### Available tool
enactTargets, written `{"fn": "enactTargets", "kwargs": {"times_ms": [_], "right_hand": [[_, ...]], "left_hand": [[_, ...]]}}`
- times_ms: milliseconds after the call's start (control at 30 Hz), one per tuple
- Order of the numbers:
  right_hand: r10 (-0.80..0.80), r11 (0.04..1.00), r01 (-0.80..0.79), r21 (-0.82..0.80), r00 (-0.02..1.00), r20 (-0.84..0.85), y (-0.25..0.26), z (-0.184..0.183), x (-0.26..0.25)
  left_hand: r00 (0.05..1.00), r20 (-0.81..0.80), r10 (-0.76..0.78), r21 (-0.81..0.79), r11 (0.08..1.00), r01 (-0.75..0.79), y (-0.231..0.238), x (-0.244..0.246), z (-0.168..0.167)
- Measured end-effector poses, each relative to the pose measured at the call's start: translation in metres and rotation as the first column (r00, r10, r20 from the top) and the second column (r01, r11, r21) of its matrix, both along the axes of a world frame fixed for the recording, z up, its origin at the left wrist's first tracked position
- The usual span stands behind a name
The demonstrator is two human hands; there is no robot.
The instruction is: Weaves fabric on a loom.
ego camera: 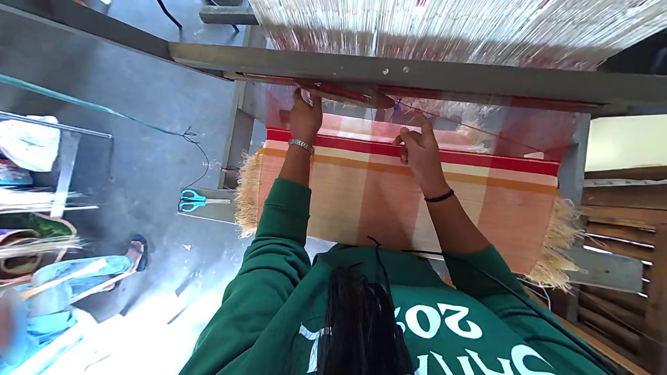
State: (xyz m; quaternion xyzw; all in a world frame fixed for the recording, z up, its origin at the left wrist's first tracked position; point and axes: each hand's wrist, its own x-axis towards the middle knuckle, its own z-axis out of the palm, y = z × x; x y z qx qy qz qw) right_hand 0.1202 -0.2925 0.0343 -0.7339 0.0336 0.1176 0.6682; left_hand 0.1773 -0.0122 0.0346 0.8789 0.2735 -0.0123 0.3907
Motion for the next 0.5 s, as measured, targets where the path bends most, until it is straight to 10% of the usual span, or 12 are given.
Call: {"fn": "enactTargets", "kwargs": {"times_ms": [333, 500], "right_hand": [[-0.241, 0.97, 0.243, -0.017, 0.967, 0.089, -0.095, -0.01, -0.049], [-0.565, 0.825, 0.566, 0.008, 0.822, 0.071, -0.152, -0.015, -0.058]], "left_hand": [[0.998, -0.063, -0.031, 0.009, 0.999, 0.031, 0.012, 0.029, 0.004], [0.997, -0.027, 0.069, -0.52, 0.851, -0.073, 0.02, 0.022, 0.013]]}}
